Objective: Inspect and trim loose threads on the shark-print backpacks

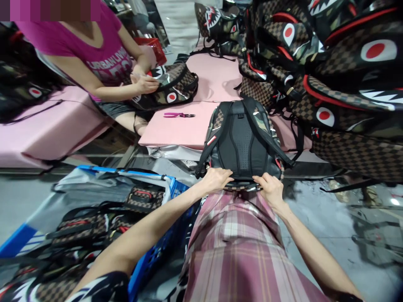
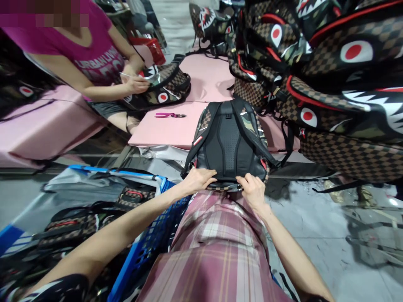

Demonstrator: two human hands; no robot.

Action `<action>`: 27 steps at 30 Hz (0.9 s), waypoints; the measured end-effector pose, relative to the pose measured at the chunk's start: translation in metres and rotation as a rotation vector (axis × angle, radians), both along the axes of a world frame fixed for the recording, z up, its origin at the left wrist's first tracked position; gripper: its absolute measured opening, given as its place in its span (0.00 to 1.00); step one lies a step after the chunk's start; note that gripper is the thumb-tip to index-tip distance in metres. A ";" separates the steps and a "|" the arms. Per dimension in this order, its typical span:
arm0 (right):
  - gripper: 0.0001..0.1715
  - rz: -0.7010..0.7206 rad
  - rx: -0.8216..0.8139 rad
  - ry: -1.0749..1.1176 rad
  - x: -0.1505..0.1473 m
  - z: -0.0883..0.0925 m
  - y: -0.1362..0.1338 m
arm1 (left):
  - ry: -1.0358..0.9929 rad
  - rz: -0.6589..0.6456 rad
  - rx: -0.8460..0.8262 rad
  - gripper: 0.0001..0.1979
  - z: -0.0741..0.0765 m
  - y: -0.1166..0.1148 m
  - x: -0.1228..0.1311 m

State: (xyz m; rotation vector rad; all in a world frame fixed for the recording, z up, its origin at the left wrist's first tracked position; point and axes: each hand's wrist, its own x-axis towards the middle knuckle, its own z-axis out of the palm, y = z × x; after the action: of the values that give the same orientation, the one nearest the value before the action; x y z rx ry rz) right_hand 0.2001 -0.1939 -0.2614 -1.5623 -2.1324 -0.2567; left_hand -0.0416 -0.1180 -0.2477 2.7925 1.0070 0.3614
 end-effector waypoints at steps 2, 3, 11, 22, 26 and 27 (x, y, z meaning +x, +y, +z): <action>0.13 -0.068 0.031 0.085 0.008 0.005 0.005 | -0.052 0.002 -0.032 0.13 0.003 0.012 0.015; 0.12 -0.104 0.047 0.147 0.011 0.007 0.005 | -0.083 -0.005 -0.049 0.13 0.005 0.018 0.022; 0.19 -0.136 -0.106 0.291 -0.018 -0.011 -0.031 | -0.192 -0.136 -0.200 0.13 0.016 0.045 0.049; 0.15 -0.106 -0.358 0.050 -0.087 0.029 0.019 | -0.289 -0.173 -0.308 0.15 0.030 0.059 0.058; 0.13 -0.156 -0.417 0.136 -0.084 0.031 0.025 | -0.273 -0.181 -0.310 0.14 0.033 0.063 0.062; 0.14 -0.155 -0.430 0.178 -0.082 0.030 0.024 | -0.269 -0.181 -0.300 0.14 0.032 0.063 0.062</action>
State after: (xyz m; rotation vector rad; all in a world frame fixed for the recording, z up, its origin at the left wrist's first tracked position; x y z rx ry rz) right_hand 0.1186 -0.1694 -0.2315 -1.9097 -2.0167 0.3028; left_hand 0.0203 -0.0551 -0.2161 2.4583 0.6800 0.4992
